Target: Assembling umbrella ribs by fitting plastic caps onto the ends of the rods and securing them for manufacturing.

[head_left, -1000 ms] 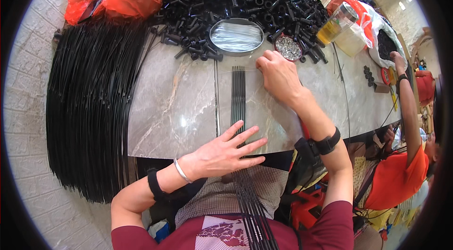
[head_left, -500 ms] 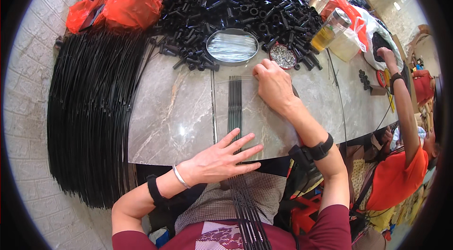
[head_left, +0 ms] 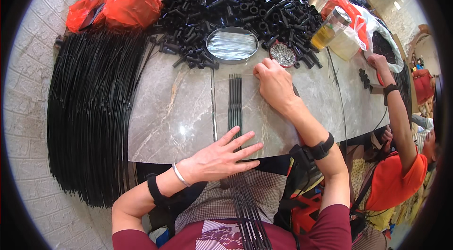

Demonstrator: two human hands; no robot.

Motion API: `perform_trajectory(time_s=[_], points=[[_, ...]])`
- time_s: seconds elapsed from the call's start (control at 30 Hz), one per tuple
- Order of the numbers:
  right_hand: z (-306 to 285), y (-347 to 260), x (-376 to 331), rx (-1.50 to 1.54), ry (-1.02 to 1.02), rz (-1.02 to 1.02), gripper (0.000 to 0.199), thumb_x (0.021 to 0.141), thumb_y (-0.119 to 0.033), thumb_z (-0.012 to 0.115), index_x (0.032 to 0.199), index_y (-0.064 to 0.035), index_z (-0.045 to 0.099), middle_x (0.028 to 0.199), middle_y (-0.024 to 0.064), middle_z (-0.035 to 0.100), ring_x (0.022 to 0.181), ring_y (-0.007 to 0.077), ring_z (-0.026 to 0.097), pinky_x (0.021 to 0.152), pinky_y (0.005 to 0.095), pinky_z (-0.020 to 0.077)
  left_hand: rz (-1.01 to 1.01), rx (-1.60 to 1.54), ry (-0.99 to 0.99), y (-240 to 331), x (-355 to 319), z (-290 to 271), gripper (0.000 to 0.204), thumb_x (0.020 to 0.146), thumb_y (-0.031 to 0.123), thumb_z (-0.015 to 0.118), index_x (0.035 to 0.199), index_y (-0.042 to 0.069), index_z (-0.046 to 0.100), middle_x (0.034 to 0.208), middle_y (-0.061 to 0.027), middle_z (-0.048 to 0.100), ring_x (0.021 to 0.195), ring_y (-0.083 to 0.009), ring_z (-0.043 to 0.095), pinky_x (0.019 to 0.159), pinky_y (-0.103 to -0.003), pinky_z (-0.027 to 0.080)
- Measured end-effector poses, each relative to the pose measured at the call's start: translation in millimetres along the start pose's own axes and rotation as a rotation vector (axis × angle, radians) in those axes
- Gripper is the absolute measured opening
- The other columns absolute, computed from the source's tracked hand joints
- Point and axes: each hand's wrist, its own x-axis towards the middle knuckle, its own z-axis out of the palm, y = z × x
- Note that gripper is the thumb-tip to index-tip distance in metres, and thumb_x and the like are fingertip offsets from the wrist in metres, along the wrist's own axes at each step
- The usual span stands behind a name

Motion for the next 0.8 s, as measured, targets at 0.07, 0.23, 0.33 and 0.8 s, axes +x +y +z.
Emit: perform_trajectory(time_s=[0.07,0.23,0.33,0.8], points=[[0.7,1.1,-0.3,-0.01,-0.004,0.004,0.006,0.081,-0.005,0.059,0.086,-0.0046,0.064,0.092,0.0119,0.059,0.092,0.0308,0.06,0.077,0.0415,0.0505,0.002,0.003,-0.006,0.0,0.1,-0.6,0.059,0.076,0.017,0.066,0.133,0.027,0.053,0.154,-0.0063,0.035,0.145,-0.033,0.028,0.119,-0.055,0.018],[1.8,1.4,0.4,-0.027,0.006,-0.005,0.006,0.086,-0.008,0.061,0.086,-0.004,0.065,0.091,0.0107,0.06,0.091,0.0299,0.06,0.076,0.0404,0.0501,-0.001,0.005,0.004,0.0,0.0,0.8,0.058,0.076,0.016,0.066,0.133,0.026,0.054,0.154,-0.006,0.035,0.145,-0.0327,0.028,0.119,-0.055,0.02],[2.3,4.7,-0.2,0.007,0.003,-0.019,0.006,0.086,-0.008,0.061,0.086,-0.0037,0.065,0.09,0.0108,0.06,0.091,0.0301,0.059,0.078,0.0403,0.0494,-0.003,0.005,-0.006,0.3,0.4,-0.7,0.058,0.076,0.016,0.066,0.133,0.026,0.054,0.154,-0.0057,0.035,0.145,-0.0325,0.028,0.119,-0.055,0.02],[4.4,6.5,-0.8,0.045,0.039,-0.037,0.012,0.078,0.0,0.055,0.084,-0.0062,0.065,0.09,0.011,0.059,0.091,0.0309,0.058,0.081,0.0419,0.0453,-0.025,0.063,0.025,0.5,-0.4,4.6,0.039,0.081,0.024,0.061,0.12,0.029,0.063,0.152,-0.0022,0.039,0.143,-0.029,0.032,0.116,-0.065,0.012]])
